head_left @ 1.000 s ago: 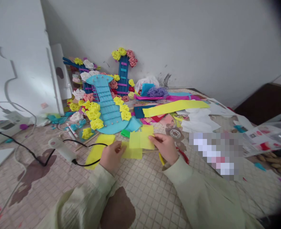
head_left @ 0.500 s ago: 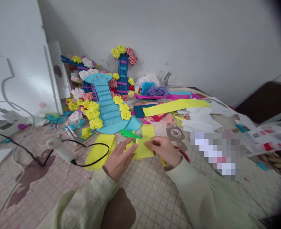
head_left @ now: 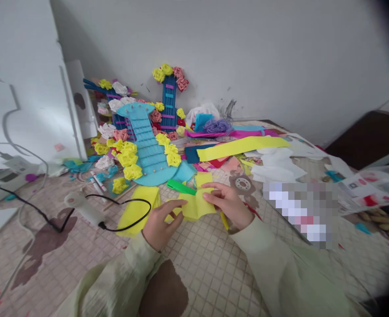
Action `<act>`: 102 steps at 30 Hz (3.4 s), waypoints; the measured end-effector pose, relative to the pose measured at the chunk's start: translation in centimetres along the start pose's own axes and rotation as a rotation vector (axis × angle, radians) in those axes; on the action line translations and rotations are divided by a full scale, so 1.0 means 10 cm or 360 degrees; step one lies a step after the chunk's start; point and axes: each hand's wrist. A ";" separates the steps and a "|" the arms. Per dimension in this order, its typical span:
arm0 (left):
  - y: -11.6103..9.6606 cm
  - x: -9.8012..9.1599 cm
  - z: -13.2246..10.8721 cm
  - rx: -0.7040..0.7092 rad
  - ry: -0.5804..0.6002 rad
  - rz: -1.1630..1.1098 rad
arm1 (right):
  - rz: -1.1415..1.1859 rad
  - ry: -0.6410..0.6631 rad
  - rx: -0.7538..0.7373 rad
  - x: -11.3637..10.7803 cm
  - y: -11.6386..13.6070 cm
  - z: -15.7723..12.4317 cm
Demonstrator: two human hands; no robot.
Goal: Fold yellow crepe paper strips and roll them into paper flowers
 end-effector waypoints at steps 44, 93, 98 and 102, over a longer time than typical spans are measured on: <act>-0.06 0.06 0.05 -0.0798 0.0016 -0.0953 | -0.0403 0.0144 -0.0462 0.07 -0.07 -0.04; -0.07 0.18 -0.09 -0.0795 0.0334 -0.0806 | 0.0085 0.0170 -0.0121 0.11 -0.20 0.02; -0.08 0.17 -0.08 -0.0815 0.0322 -0.0771 | 0.0062 0.0133 -0.0120 0.11 -0.19 0.03; -0.08 0.18 -0.08 -0.0799 0.0288 -0.0790 | 0.0065 0.0073 -0.0068 0.10 -0.17 0.03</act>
Point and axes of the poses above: each hand's wrist, its own z-axis towards the middle knuckle, its own x-axis out of the palm, y = z × x, and after that the axes turned 10 degrees about -y, right-handed
